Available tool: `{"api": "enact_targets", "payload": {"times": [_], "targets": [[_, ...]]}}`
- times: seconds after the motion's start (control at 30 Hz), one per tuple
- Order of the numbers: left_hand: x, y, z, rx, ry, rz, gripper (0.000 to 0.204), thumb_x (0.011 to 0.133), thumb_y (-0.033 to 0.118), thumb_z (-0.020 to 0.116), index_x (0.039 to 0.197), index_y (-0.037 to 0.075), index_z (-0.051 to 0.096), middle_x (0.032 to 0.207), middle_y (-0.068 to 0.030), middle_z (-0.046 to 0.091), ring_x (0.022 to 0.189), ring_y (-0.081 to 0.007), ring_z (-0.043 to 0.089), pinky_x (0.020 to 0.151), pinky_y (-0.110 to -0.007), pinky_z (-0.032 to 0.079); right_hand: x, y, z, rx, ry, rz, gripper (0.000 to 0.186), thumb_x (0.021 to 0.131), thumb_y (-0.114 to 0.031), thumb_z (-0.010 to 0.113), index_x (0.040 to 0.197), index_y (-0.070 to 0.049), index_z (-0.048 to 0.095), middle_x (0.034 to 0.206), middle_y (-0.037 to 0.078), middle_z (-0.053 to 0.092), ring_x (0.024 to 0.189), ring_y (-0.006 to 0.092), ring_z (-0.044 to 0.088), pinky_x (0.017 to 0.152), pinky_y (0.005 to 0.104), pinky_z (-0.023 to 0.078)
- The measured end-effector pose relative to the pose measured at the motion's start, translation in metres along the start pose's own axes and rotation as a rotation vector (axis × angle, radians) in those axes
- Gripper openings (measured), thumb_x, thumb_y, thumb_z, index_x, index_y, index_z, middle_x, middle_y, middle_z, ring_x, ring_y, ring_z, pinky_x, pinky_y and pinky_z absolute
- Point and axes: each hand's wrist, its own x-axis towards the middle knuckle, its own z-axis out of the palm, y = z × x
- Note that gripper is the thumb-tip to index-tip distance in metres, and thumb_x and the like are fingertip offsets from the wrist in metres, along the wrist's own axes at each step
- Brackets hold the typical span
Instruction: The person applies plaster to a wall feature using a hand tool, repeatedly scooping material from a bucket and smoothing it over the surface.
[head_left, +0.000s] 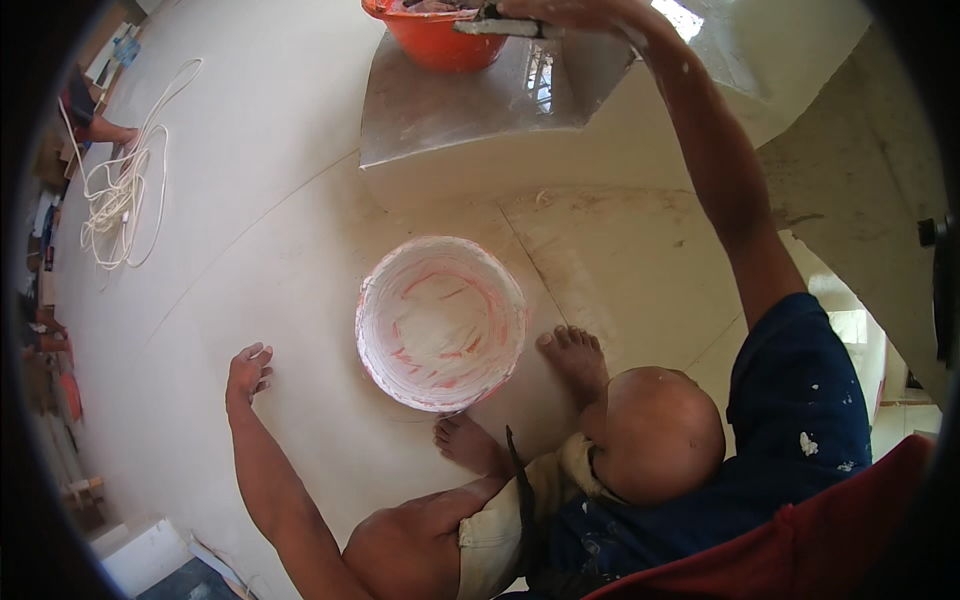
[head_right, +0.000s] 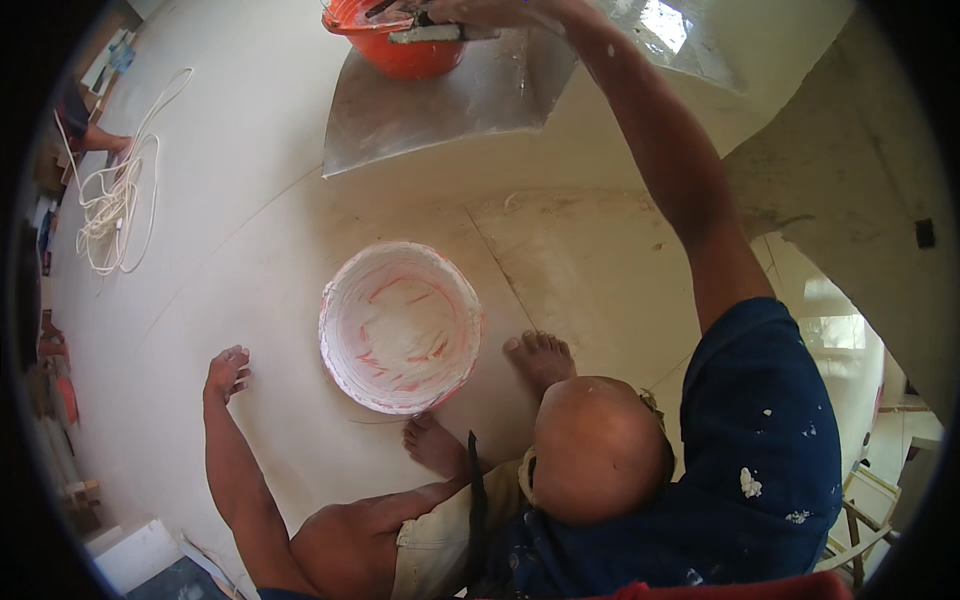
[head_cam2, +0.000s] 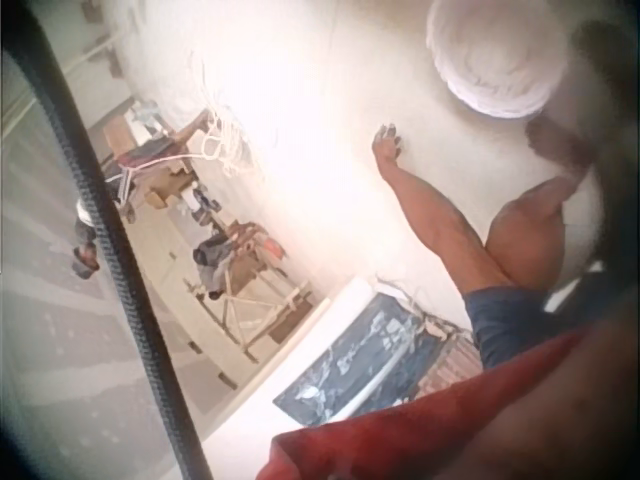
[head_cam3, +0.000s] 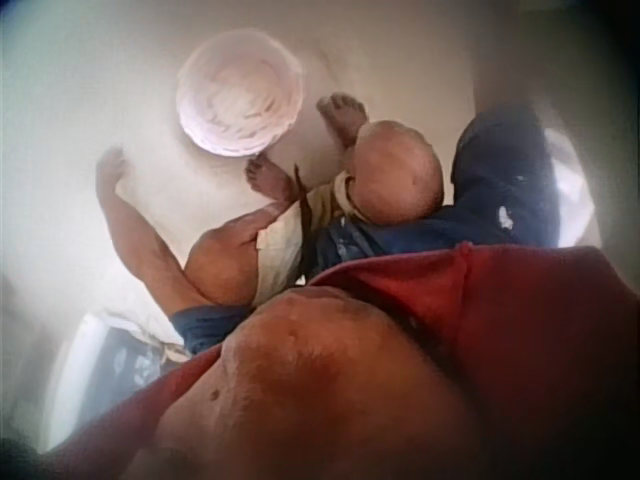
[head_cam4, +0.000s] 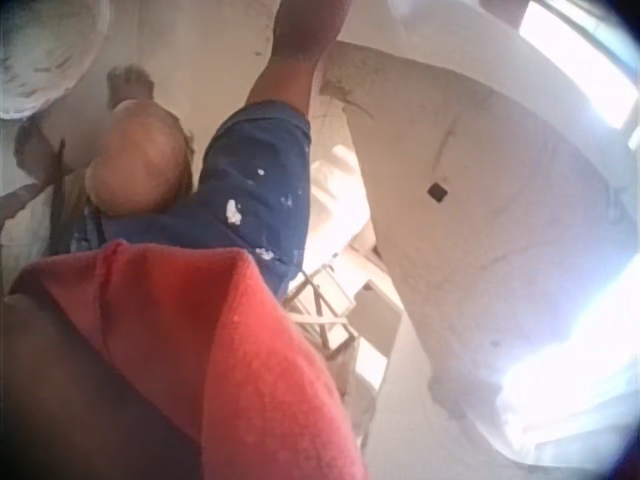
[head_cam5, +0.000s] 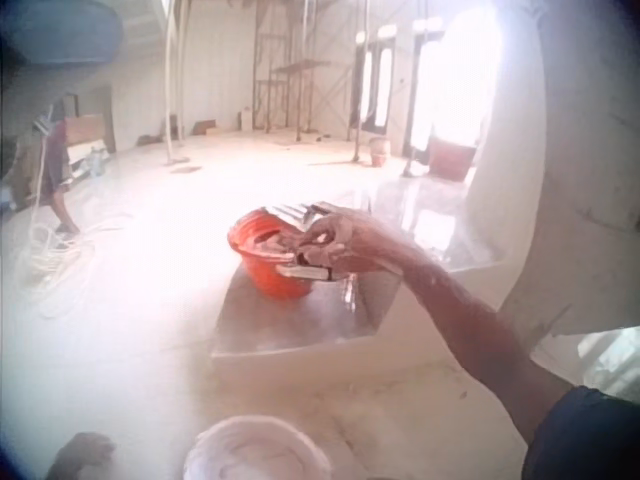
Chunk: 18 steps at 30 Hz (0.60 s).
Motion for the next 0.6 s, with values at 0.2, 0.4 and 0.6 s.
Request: {"api": "enact_targets", "payload": {"times": [0.2,0.4,0.6], "targets": [[0.012,-0.003,0.011,0.006,-0.021,-0.03,0.061,0.09,0.039,0.069,0.141,0.01,0.049,0.125,-0.0037,0.062,0.096,-0.018,0.06,0.074,-0.033,0.049,-0.161,0.06,0.097,0.644,0.455,0.321,0.035,0.077,-0.011,0.078,0.111,-0.01,0.069,0.099,0.009,0.071,0.081,0.0288,0.069,0.077,0.0362,0.053],[0.015,-0.022,-0.002,0.057,-0.02,-0.073,0.061,0.09,0.039,0.069,0.14,0.01,0.05,0.118,-0.0026,0.063,0.092,-0.0171,0.06,0.072,-0.034,0.05,-0.217,0.111,0.153,-0.175,0.713,0.179,0.034,0.076,-0.013,0.078,0.109,-0.014,0.071,0.098,0.005,0.07,0.094,0.026,0.062,0.085,0.0394,0.047],[0.018,-0.025,-0.001,0.038,-0.051,-0.097,0.063,0.09,0.038,0.068,0.142,0.01,0.047,0.118,-0.0027,0.062,0.094,-0.0168,0.06,0.075,-0.034,0.05,-0.196,0.137,0.178,-0.013,0.634,0.114,0.037,0.075,-0.011,0.076,0.11,-0.014,0.069,0.103,0.007,0.069,0.099,0.0273,0.06,0.091,0.0415,0.045]]}}
